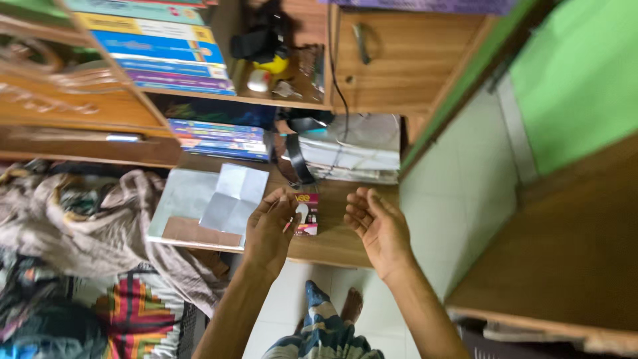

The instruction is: The person retrieves a new LED bulb from a shelf, walks to a chair, and opens the box to remove the bulb. They then walk to a wall-mounted fixture and screw the bulb into the socket.

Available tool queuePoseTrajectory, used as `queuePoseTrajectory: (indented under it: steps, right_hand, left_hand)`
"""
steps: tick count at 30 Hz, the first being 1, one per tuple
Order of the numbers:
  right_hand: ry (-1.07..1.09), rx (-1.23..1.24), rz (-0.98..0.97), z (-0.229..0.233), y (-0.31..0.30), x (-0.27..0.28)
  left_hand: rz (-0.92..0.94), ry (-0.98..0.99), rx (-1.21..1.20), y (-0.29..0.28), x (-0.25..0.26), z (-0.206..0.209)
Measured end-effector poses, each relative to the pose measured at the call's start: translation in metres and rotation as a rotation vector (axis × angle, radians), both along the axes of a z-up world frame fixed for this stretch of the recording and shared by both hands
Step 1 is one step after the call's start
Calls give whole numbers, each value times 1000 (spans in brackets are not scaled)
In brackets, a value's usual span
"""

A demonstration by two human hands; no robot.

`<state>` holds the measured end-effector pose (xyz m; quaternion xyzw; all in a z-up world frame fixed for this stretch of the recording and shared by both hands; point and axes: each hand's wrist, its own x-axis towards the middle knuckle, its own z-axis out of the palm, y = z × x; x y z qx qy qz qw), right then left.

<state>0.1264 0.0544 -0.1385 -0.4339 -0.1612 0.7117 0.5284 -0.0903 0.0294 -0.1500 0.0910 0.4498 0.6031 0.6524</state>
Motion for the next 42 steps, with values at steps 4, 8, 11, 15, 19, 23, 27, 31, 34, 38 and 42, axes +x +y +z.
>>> queuePoseTrajectory:
  steps: [4,8,11,15,19,23,27,31,34,38,42]
  right_hand:
    - [-100,1,149,-31,19,-1]
    - [-345,27,324,-55,35,-12]
    - [-513,164,453,-53,39,-23]
    - [-635,408,507,-6,53,-35]
    - [-796,971,424,93,98,-23]
    - [-914,1289,207,200,151,9]
    - [-1065,1578,-36,279,224,35]
    - [-1268,1540,-119,319,290,63]
    - [-1447,1519,-146,326,326,85]
    - [-1512,1431,-169,337,349,90]
    - [-1465,1456,-186,329,317,73]
  left_hand:
    - [132,18,-76,-5,4,-3]
    - [212,74,-70,-24,10,-6]
    - [268,167,-134,-43,11,-12]
    - [334,278,-120,-57,14,-28]
    - [183,519,-125,-28,14,-54]
    - [98,509,28,-1,15,-78]
    - [107,485,66,30,-1,-87]
    - [153,395,126,53,-17,-93]
    - [177,401,120,60,-20,-115]
    - [73,441,132,70,-16,-156]
    - [-32,725,143,76,-16,-178]
